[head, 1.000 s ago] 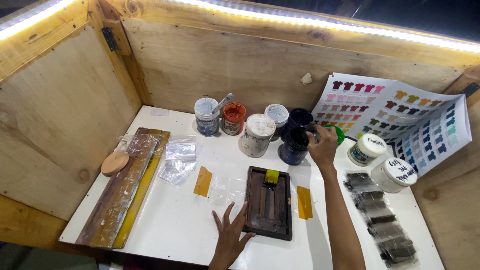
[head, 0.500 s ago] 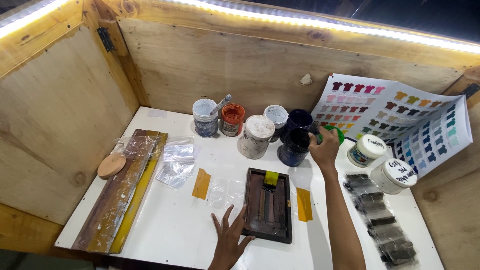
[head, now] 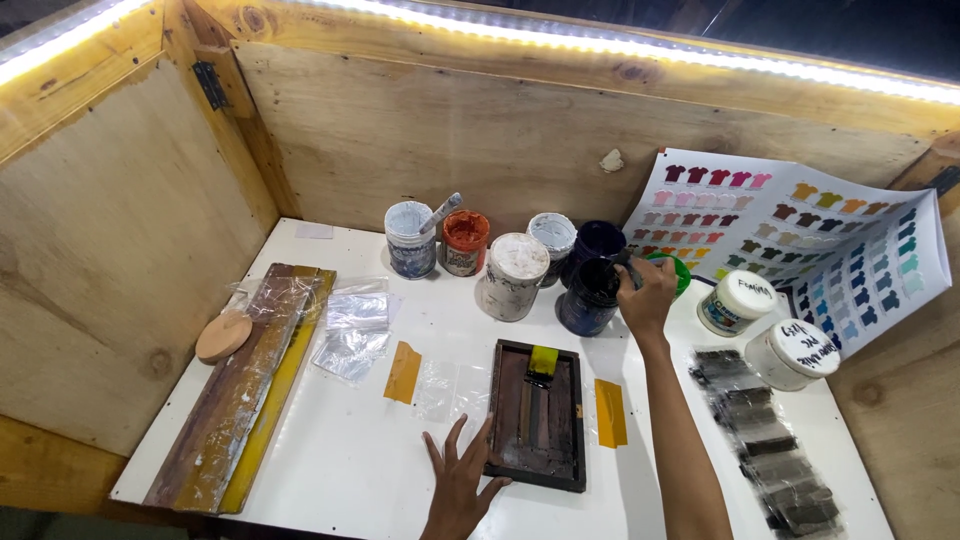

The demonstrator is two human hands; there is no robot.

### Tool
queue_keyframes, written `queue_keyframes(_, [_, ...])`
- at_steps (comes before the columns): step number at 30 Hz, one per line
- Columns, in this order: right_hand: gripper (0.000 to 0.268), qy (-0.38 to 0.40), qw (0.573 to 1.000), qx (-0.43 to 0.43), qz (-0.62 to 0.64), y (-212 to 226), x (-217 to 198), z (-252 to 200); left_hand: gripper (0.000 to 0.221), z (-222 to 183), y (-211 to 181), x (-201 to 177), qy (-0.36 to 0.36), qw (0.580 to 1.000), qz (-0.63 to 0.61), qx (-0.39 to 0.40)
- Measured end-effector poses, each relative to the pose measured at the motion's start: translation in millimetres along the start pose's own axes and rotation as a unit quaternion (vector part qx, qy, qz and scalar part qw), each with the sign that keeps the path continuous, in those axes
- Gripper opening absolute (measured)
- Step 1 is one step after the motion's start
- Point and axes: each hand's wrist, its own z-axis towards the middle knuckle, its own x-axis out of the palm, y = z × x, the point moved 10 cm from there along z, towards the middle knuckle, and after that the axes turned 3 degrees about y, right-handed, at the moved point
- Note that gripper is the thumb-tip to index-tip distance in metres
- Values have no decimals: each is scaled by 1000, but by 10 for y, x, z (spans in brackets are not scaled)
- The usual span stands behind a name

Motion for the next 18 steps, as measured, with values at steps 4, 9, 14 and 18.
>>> queue_keyframes(4, [19, -5, 997, -60, -56, 225, -166, -4, 77, -1, 18, 23, -12, 1000, 25, 6])
queue_keyframes(9, [20, 31, 996, -72, -37, 283, -214, 10, 77, 2, 6, -8, -6, 1000, -4, -2])
queue_keyframes(14, [27, 61, 998, 2, 12, 155, -125, 8, 61, 13, -18, -30, -10, 1000, -8, 6])
queue_keyframes(18, [30, 21, 998, 32, 57, 106, -110, 9, 54, 10, -44, -68, -8, 1000, -26, 6])
